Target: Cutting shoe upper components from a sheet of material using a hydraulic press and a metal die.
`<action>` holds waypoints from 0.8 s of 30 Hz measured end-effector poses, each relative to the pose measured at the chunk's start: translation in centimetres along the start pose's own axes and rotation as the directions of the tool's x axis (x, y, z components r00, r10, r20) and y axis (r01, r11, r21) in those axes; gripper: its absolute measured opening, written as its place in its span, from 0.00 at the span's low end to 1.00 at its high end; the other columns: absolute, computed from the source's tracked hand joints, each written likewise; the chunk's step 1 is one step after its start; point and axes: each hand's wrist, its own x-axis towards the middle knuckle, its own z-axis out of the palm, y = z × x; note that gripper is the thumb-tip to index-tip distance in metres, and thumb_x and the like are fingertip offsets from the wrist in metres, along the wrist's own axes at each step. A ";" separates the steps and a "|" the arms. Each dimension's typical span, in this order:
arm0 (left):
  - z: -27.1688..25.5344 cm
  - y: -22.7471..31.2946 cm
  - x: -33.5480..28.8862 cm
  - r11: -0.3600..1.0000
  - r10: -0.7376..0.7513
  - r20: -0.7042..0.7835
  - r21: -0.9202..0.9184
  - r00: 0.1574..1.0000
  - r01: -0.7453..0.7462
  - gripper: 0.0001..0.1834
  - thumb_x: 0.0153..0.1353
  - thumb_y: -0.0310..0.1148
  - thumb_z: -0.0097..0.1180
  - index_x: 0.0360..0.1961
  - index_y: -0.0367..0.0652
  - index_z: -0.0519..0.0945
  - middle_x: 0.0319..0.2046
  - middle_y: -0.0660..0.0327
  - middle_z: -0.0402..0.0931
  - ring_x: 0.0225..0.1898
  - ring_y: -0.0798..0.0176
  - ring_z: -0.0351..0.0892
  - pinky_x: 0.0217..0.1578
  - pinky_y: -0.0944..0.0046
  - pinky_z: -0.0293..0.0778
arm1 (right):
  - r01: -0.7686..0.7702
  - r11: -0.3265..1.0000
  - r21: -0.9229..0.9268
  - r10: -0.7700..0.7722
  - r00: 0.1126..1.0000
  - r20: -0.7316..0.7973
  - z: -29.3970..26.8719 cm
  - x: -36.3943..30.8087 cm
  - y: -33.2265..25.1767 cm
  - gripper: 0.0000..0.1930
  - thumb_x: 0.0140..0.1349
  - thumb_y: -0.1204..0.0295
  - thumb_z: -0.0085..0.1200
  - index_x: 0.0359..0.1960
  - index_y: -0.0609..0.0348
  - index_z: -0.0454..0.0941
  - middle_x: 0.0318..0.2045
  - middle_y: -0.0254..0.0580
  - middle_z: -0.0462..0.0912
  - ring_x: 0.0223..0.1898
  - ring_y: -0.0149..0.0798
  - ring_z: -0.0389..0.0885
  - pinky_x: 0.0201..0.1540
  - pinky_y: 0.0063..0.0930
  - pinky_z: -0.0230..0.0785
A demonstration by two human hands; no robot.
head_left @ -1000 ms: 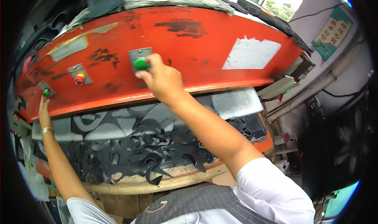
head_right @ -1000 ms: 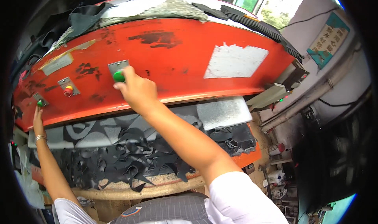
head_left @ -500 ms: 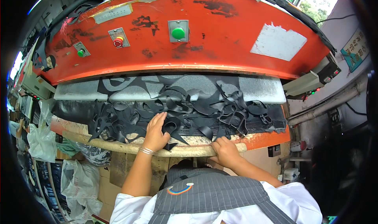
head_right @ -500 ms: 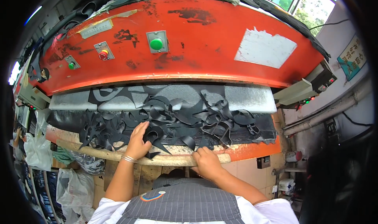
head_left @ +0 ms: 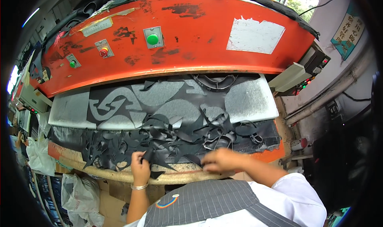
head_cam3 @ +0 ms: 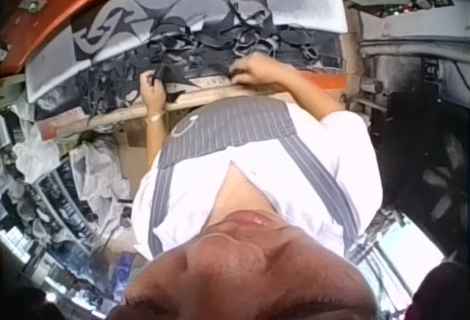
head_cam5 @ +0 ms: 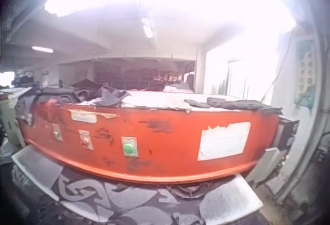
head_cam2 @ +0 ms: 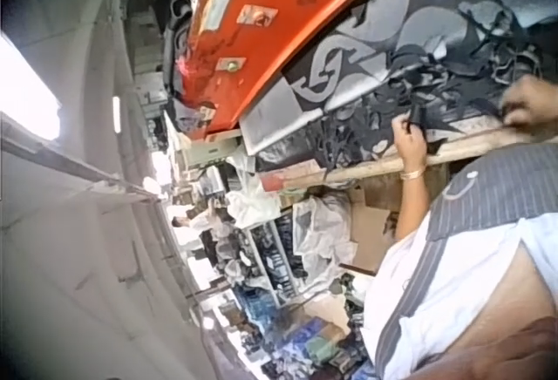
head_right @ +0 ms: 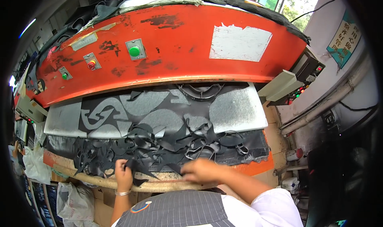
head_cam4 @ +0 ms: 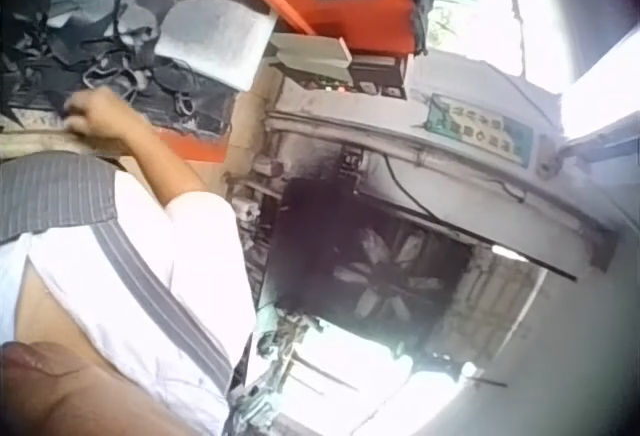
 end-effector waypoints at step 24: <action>7.3 7.1 -5.1 0.477 -0.174 0.539 -0.686 0.824 0.549 0.17 0.64 0.43 0.48 0.48 0.45 0.70 0.36 0.60 0.71 0.39 0.56 0.74 0.47 0.48 0.72 | -0.239 0.721 -0.650 -0.202 0.825 -0.527 -13.9 11.4 14.4 0.28 0.53 0.51 0.61 0.46 0.61 0.73 0.43 0.47 0.75 0.48 0.49 0.71 0.53 0.39 0.61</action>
